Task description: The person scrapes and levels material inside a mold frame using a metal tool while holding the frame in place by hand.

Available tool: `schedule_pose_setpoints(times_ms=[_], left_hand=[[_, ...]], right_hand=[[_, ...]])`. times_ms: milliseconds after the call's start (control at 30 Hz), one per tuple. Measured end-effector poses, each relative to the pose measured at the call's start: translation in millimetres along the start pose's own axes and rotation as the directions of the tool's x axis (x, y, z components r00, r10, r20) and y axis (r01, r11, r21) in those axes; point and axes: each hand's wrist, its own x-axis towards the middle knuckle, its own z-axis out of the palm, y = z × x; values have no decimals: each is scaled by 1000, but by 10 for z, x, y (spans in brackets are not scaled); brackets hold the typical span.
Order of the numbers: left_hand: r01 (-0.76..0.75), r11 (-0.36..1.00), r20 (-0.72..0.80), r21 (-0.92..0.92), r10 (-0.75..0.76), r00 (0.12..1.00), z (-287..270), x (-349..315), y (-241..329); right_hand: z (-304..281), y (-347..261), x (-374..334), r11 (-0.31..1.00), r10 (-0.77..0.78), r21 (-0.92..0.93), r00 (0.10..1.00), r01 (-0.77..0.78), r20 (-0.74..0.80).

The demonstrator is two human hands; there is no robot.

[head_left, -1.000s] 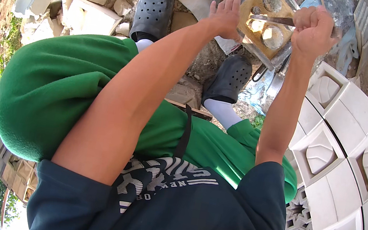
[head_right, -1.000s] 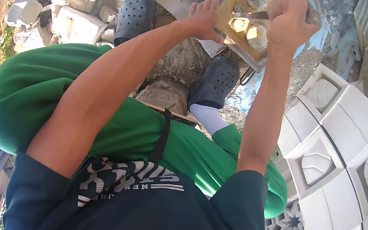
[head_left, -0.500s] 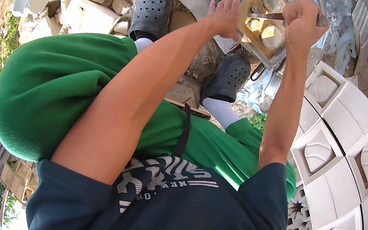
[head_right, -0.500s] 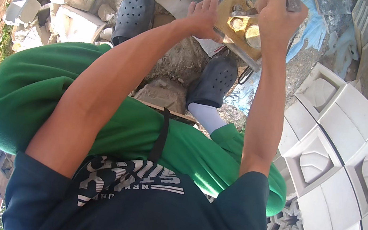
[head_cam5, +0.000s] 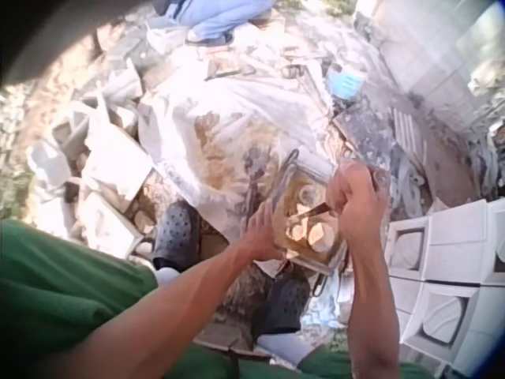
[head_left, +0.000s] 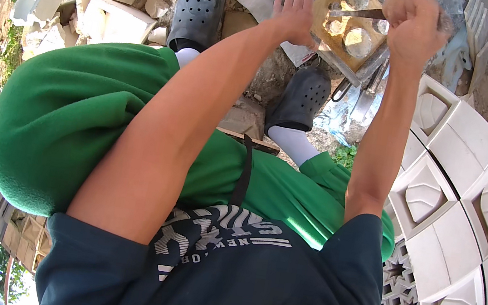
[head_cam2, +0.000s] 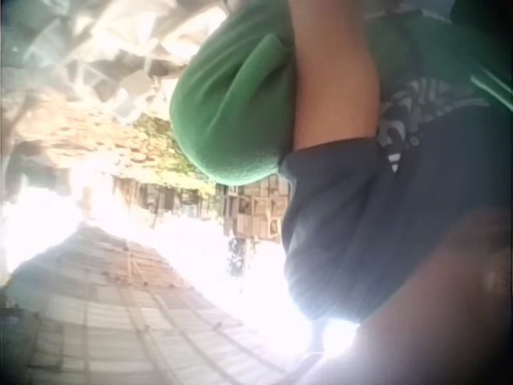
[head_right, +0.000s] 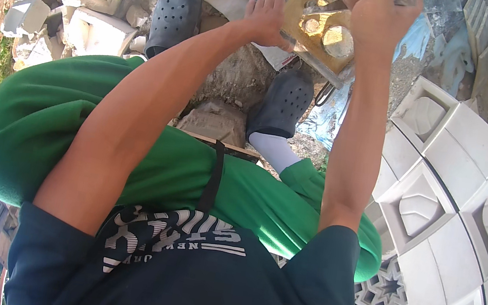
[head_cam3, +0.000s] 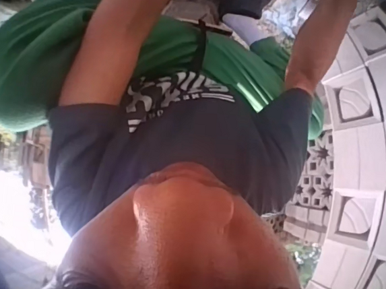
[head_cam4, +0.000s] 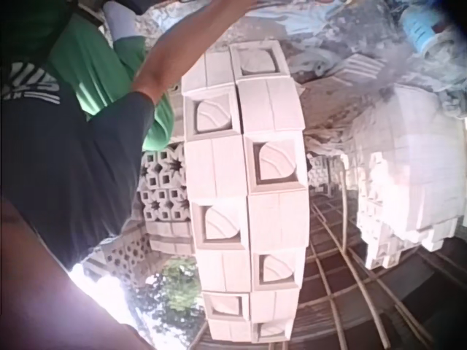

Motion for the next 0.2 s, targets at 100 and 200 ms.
schedule_pose_setpoints(times_ms=[100,200], left_hand=[[-31,999,-18,-9,31,999,13,35,25],[-6,1000,23,13,5,1000,-1,16,31]], right_hand=[[-72,90,-42,992,10,128,1000,-11,12],[-107,314,-123,987,-33,-151,994,48,102]])
